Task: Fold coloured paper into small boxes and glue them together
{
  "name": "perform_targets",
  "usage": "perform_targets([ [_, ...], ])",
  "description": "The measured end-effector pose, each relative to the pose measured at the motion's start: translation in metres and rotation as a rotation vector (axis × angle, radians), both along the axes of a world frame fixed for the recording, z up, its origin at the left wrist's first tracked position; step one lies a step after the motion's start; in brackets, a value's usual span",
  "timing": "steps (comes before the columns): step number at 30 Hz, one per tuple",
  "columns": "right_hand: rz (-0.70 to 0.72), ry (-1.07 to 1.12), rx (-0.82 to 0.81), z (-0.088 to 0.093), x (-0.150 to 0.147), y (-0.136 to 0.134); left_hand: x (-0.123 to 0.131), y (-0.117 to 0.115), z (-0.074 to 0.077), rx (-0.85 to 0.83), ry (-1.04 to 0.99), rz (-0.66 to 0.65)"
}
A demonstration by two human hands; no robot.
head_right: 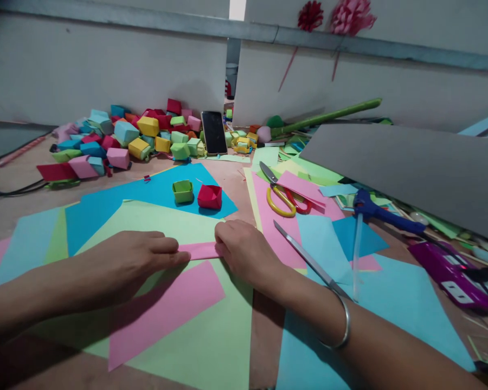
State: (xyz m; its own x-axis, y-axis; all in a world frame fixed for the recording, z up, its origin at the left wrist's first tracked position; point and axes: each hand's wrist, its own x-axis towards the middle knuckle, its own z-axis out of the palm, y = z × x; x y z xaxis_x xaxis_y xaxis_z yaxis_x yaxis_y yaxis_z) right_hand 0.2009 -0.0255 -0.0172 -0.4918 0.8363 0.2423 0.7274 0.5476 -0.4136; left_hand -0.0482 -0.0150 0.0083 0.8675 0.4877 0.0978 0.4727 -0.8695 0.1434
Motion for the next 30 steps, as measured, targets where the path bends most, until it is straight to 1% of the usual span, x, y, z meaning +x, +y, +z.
perform_targets([
  [2,-0.011,0.014,-0.021,-0.001,0.001,0.001,0.005,0.0,0.0,0.021,0.103,-0.083],
  [3,-0.015,0.019,-0.029,-0.001,0.001,0.001,0.008,0.001,0.0,0.031,0.145,-0.104],
  [6,-0.014,0.002,0.016,0.001,0.003,0.002,0.012,0.007,-0.003,0.035,0.202,-0.108],
  [8,0.022,-0.045,0.124,0.003,0.004,-0.001,0.013,0.009,-0.004,0.029,0.221,-0.106],
  [12,0.176,-0.226,0.402,0.01,0.0,-0.013,0.01,0.011,-0.007,0.03,0.201,-0.094],
  [15,0.224,-0.371,0.496,0.013,-0.006,-0.025,0.01,0.01,-0.007,0.034,0.178,-0.106],
  [17,0.221,-0.452,0.48,0.013,-0.009,-0.033,0.011,0.01,-0.007,0.039,0.167,-0.085],
  [19,0.203,-0.532,0.425,0.013,-0.01,-0.038,0.012,0.01,-0.006,0.029,0.166,-0.068],
  [22,0.166,-0.629,0.403,0.013,-0.006,-0.042,0.013,0.01,-0.004,0.004,0.168,-0.076],
  [26,0.175,-0.69,0.434,0.013,0.002,-0.045,0.011,0.01,-0.005,-0.004,0.167,-0.078],
  [30,0.144,-0.719,0.4,0.024,0.01,-0.044,0.01,0.01,-0.006,0.001,0.18,-0.073],
])
